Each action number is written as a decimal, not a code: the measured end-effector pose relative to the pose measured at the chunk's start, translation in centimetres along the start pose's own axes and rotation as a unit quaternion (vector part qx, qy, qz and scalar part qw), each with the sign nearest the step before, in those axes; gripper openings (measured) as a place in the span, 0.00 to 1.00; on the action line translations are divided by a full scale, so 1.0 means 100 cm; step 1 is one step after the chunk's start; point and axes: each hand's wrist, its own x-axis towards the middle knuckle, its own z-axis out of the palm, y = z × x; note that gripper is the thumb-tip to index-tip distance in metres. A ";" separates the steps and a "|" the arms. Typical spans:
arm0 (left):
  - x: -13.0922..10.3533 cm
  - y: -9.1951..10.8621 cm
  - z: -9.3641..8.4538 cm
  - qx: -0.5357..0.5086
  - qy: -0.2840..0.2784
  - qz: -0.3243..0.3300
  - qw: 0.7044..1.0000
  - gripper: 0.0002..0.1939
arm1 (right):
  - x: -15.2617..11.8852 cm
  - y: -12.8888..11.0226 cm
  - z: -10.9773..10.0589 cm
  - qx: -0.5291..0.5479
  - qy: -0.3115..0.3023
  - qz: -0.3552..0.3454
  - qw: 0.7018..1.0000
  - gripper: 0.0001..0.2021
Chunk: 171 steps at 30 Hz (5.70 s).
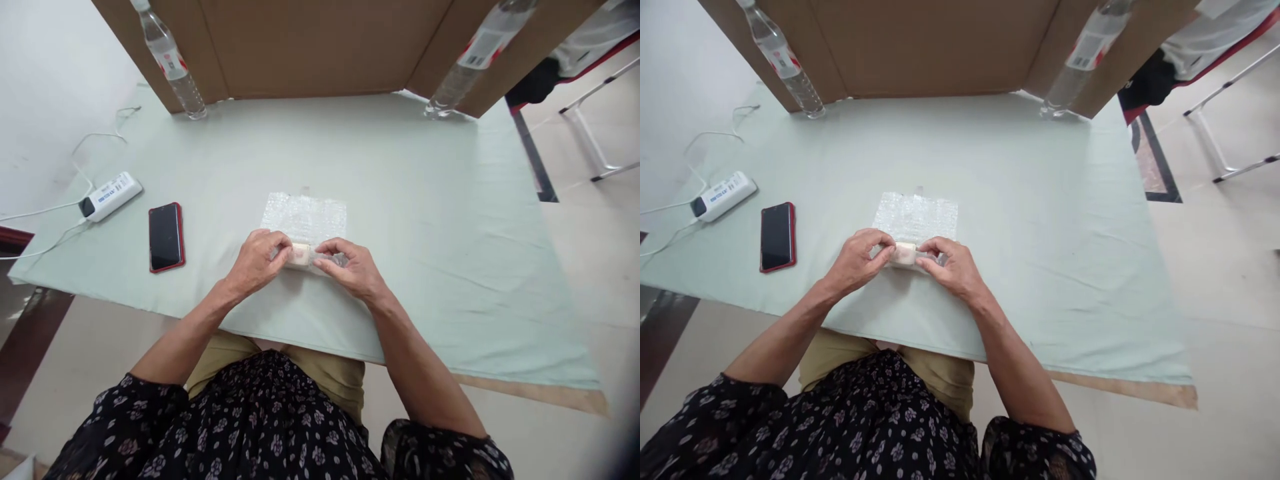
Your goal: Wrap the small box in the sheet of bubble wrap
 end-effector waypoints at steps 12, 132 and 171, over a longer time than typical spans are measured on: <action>-0.008 -0.010 0.014 -0.169 0.005 -0.096 0.981 0.11 | 0.005 0.010 0.019 0.028 0.060 -0.017 0.998 0.08; -0.020 -0.012 0.012 -0.136 -0.003 -0.365 0.921 0.10 | -0.011 -0.015 0.049 -0.445 0.024 -0.255 0.858 0.10; -0.023 0.013 0.033 0.032 0.029 0.007 0.999 0.12 | -0.040 -0.005 -0.026 -0.221 0.126 0.068 0.965 0.14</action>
